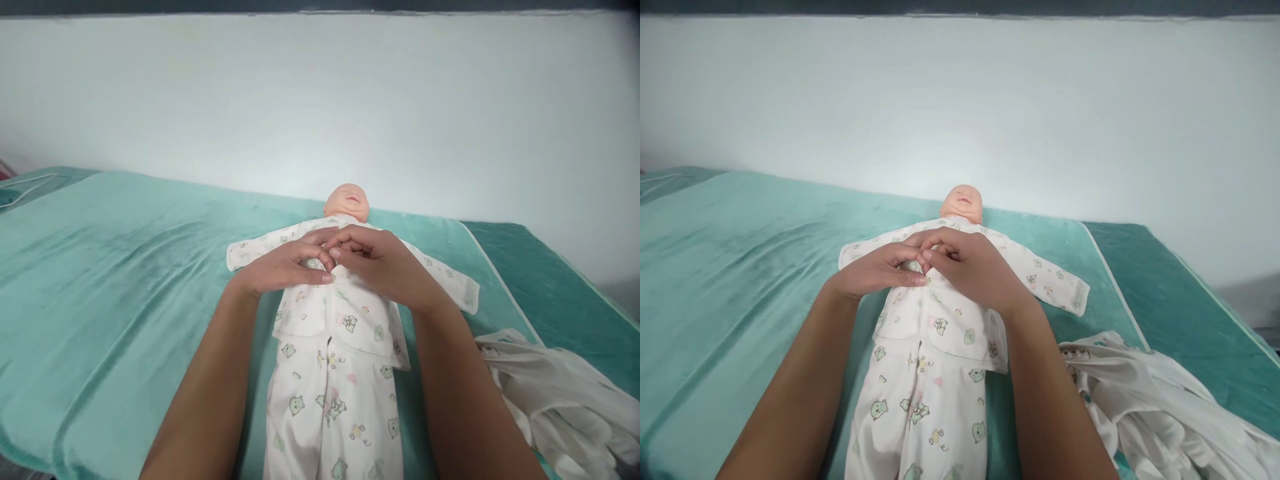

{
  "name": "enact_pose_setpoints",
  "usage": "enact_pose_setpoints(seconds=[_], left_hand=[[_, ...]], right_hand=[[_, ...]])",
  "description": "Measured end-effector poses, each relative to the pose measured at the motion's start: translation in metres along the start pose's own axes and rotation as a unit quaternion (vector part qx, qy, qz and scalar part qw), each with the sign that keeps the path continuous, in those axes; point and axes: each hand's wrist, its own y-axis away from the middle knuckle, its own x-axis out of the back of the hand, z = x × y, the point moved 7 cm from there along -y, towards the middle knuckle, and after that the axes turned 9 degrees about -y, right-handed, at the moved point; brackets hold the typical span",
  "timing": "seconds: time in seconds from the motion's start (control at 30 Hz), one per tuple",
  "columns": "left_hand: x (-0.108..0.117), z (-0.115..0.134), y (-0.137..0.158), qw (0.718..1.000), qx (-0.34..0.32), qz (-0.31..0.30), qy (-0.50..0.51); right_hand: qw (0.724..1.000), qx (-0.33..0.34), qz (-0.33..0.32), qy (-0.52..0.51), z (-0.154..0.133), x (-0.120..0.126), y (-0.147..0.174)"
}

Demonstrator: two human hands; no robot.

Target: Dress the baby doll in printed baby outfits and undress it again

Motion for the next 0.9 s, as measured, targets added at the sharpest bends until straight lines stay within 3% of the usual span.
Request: enact_pose_setpoints(seconds=[0.2, 0.43, 0.5, 0.57, 0.73, 0.8, 0.9], left_hand=[[0.0, 0.001, -0.001, 0.999, 0.031, 0.027, 0.002], [0.005, -0.005, 0.0, 0.996, 0.027, 0.06, 0.068], [0.01, -0.006, 0.002, 0.989, 0.027, 0.1, 0.107], [0.017, -0.01, 0.005, 0.974, 0.034, 0.159, 0.154], [0.034, -0.04, 0.014, 0.909, 0.121, 0.319, 0.239], [0.04, -0.052, 0.017, 0.881, 0.139, 0.382, 0.241], [0.044, -0.056, 0.016, 0.869, 0.138, 0.427, 0.209]], right_hand=[[0.996, 0.012, -0.039, -0.083, 0.004, -0.005, -0.002], [0.994, -0.011, 0.023, -0.108, 0.01, 0.003, -0.002], [0.991, -0.003, 0.066, -0.115, 0.011, 0.009, -0.003], [0.98, 0.004, 0.157, -0.121, 0.017, 0.023, -0.003], [0.901, -0.024, 0.408, -0.144, 0.053, 0.061, 0.009], [0.89, -0.043, 0.434, -0.132, 0.065, 0.065, 0.01], [0.917, -0.056, 0.388, -0.068, 0.069, 0.058, 0.002]])
